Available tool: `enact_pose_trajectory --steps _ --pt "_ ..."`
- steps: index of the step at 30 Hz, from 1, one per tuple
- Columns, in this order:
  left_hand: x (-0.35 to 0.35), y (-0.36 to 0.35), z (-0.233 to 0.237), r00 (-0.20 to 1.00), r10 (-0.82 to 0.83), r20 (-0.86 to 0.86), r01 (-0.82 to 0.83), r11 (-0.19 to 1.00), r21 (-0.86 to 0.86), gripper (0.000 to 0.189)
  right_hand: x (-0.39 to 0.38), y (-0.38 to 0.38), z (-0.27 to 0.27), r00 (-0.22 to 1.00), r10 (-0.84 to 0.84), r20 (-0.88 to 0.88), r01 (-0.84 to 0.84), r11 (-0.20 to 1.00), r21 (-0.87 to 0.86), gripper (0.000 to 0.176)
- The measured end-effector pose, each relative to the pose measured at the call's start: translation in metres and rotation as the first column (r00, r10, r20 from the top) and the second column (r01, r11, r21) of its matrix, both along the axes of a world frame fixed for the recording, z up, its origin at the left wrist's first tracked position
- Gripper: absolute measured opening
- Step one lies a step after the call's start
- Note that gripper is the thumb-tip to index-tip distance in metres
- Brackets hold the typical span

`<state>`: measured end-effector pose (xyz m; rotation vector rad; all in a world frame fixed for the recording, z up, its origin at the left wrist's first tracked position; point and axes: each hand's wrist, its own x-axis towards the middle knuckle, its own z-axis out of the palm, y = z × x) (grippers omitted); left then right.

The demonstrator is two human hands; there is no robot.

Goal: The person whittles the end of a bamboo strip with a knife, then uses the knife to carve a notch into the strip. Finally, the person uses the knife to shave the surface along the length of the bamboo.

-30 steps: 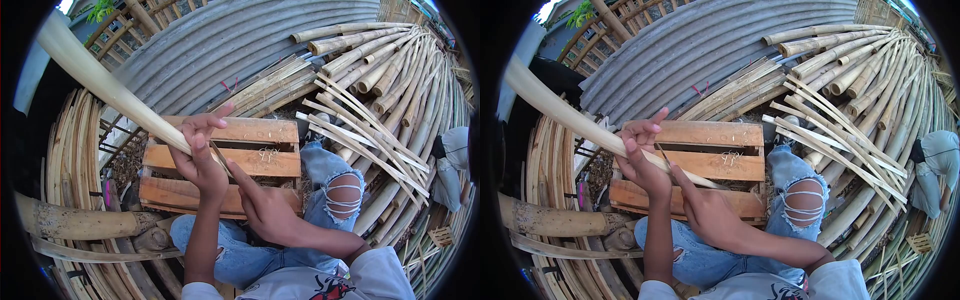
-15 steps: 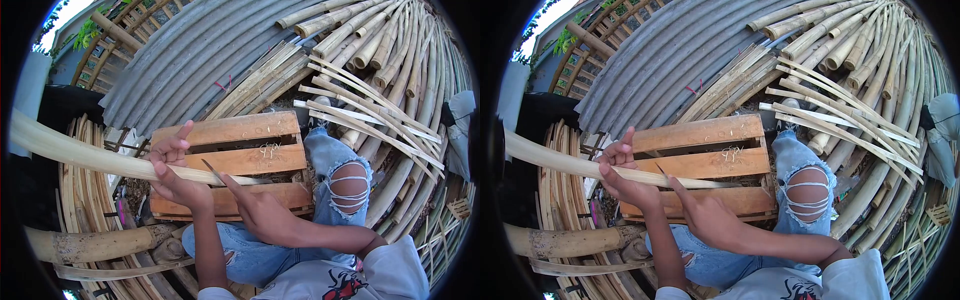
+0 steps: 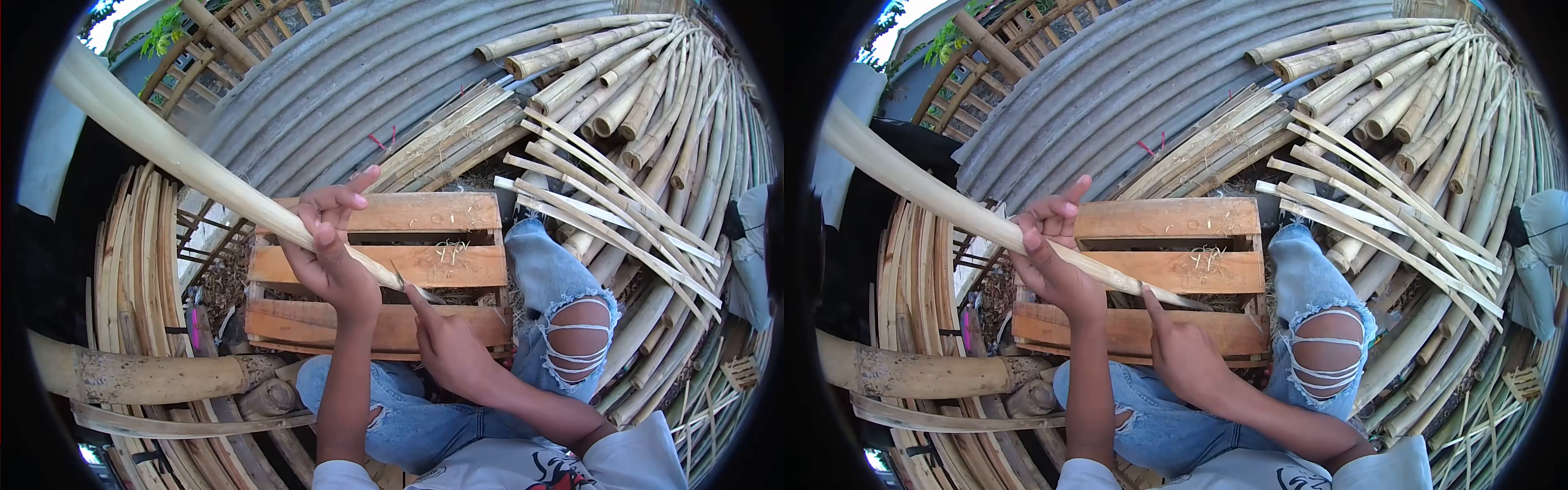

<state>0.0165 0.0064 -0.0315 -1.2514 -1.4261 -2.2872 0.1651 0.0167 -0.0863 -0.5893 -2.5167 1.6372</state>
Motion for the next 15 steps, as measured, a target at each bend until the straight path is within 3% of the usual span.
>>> enact_pose_trajectory --steps 1,3,4,5,7,8,11,13,15 --pt "0.001 0.0 -0.001 1.0 0.004 0.01 -0.004 1.0 0.003 0.036 0.001 0.004 0.017 1.0 0.004 0.01 -0.004 1.0 0.003 0.063" --pt "0.004 -0.001 0.001 0.988 -0.147 0.042 0.145 0.988 0.047 0.025 0.003 0.002 0.044 0.945 -0.083 -0.318 0.063 0.995 -0.07 0.062" --pt "0.005 0.0 0.003 0.984 -0.179 0.02 0.177 0.983 0.055 0.022 0.004 -0.003 0.041 0.934 -0.104 -0.34 0.095 0.995 -0.045 0.062" --pt "0.003 -0.001 0.008 0.984 -0.176 0.005 0.176 0.982 0.065 0.022 0.005 -0.005 0.036 0.93 -0.098 -0.353 0.092 0.995 -0.033 0.062" --pt "0.001 -0.005 0.02 0.967 -0.249 0.053 0.249 0.968 0.008 0.019 0.006 -0.006 0.023 0.99 -0.092 -0.108 0.092 0.996 0.003 0.053" --pt "0.003 -0.005 0.027 0.979 -0.184 0.088 0.186 0.983 -0.012 0.017 0.005 -0.006 0.02 0.984 -0.111 -0.137 0.11 0.994 -0.012 0.054" --pt "-0.001 -0.011 0.03 0.968 -0.191 0.162 0.206 0.975 -0.082 0.017 -0.001 -0.007 0.04 0.956 -0.141 -0.258 0.132 0.99 -0.051 0.059" --pt "0.006 -0.012 0.031 0.97 -0.188 0.151 0.2 0.978 -0.067 0.016 -0.001 -0.012 0.04 0.957 -0.148 -0.249 0.15 0.989 -0.012 0.059" --pt "0.006 -0.015 0.03 0.947 -0.298 0.122 0.301 0.954 -0.002 0.02 -0.003 -0.016 0.028 0.955 -0.159 -0.251 0.171 0.985 0.026 0.059"
